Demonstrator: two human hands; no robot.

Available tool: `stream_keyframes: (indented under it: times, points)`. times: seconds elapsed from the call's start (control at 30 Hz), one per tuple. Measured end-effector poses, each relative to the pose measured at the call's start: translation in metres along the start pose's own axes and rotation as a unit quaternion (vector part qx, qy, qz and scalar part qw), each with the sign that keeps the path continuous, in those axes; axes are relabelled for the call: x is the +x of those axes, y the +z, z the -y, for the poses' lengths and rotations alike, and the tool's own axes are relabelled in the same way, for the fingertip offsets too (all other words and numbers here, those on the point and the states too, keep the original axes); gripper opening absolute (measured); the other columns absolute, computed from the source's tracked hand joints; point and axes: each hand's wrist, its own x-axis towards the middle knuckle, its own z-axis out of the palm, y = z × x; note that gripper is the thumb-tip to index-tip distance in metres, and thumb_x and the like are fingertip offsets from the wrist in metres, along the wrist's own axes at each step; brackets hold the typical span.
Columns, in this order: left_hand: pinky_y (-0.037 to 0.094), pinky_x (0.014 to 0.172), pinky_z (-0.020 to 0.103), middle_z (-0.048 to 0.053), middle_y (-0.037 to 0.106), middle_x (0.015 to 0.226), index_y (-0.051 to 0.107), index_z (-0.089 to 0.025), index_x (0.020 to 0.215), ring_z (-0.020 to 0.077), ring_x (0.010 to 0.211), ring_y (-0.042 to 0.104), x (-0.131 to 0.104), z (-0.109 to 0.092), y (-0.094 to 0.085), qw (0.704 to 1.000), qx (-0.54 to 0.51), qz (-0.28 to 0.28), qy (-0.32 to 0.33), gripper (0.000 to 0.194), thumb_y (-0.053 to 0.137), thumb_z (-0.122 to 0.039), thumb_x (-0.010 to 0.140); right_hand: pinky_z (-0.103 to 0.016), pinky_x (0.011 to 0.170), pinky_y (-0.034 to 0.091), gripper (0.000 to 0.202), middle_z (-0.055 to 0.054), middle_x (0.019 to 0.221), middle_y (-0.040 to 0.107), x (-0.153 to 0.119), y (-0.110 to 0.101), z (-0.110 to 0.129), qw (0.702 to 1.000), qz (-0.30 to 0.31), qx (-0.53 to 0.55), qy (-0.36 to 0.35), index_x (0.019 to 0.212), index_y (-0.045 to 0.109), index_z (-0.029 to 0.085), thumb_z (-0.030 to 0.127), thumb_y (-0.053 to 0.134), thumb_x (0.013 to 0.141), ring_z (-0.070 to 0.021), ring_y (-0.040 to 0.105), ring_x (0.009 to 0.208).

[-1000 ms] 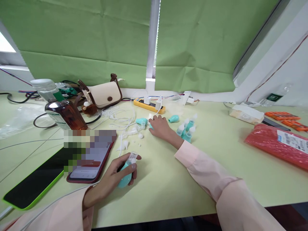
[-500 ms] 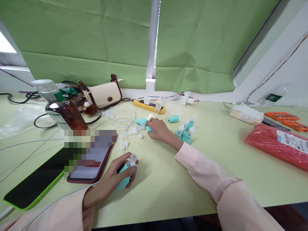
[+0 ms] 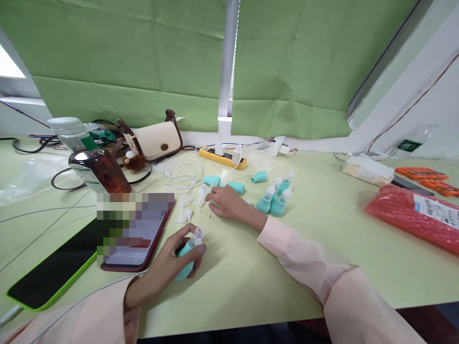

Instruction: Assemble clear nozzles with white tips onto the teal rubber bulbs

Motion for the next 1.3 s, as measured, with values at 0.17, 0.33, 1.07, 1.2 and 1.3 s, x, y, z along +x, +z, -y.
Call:
stream_keyframes:
  times: [0.17, 0.33, 1.07, 1.2, 1.3]
  points:
    - [0.035, 0.042, 0.019, -0.006, 0.045, 0.049, 0.043, -0.018, 0.069, 0.0082, 0.042, 0.043, 0.003, 0.006, 0.000, 1.000, 0.015, 0.010, 0.009, 0.019, 0.051, -0.034, 0.076, -0.029, 0.065, 0.047, 0.018, -0.004, 0.084, 0.058, -0.032, -0.010, 0.016, 0.909, -0.053, 0.409, 0.064, 0.085, 0.047, 0.016, 0.027, 0.056, 0.074, -0.0128, 0.057, 0.073]
    - [0.035, 0.045, 0.019, -0.005, 0.046, 0.048, 0.050, -0.015, 0.067, 0.0087, 0.042, 0.042, 0.003, 0.005, 0.001, 0.997, 0.078, 0.012, -0.007, 0.021, 0.053, -0.035, 0.073, -0.035, 0.071, 0.051, 0.025, -0.001, 0.078, 0.064, -0.061, -0.005, 0.039, 0.696, -0.056, 0.690, 0.193, 0.077, 0.057, 0.017, 0.020, 0.072, 0.057, -0.0147, 0.061, 0.073]
    - [0.026, 0.046, 0.020, -0.007, 0.042, 0.049, 0.051, -0.017, 0.064, 0.0096, 0.048, 0.039, -0.004, -0.001, -0.001, 0.970, 0.240, 0.042, 0.006, 0.018, 0.047, -0.030, 0.076, -0.031, 0.068, 0.056, 0.025, -0.004, 0.077, 0.069, -0.070, -0.026, 0.044, 0.760, 0.005, 0.613, 0.217, 0.078, 0.066, 0.016, 0.014, 0.072, 0.053, -0.0214, 0.065, 0.074]
    - [0.026, 0.047, 0.020, -0.006, 0.042, 0.051, 0.051, -0.017, 0.065, 0.0090, 0.050, 0.039, -0.005, -0.001, -0.002, 0.965, 0.257, 0.044, -0.002, 0.017, 0.047, -0.029, 0.076, -0.030, 0.068, 0.056, 0.026, -0.004, 0.077, 0.069, -0.071, -0.028, 0.042, 0.773, 0.017, 0.600, 0.205, 0.077, 0.067, 0.015, 0.015, 0.073, 0.052, -0.0216, 0.065, 0.074]
    - [0.026, 0.046, 0.019, -0.006, 0.042, 0.051, 0.050, -0.016, 0.064, 0.0085, 0.050, 0.039, -0.005, -0.002, -0.002, 0.961, 0.271, 0.046, 0.000, 0.017, 0.046, -0.028, 0.076, -0.029, 0.069, 0.055, 0.028, -0.004, 0.077, 0.069, -0.071, -0.025, 0.040, 0.774, 0.032, 0.599, 0.201, 0.078, 0.067, 0.015, 0.017, 0.073, 0.051, -0.0216, 0.065, 0.075]
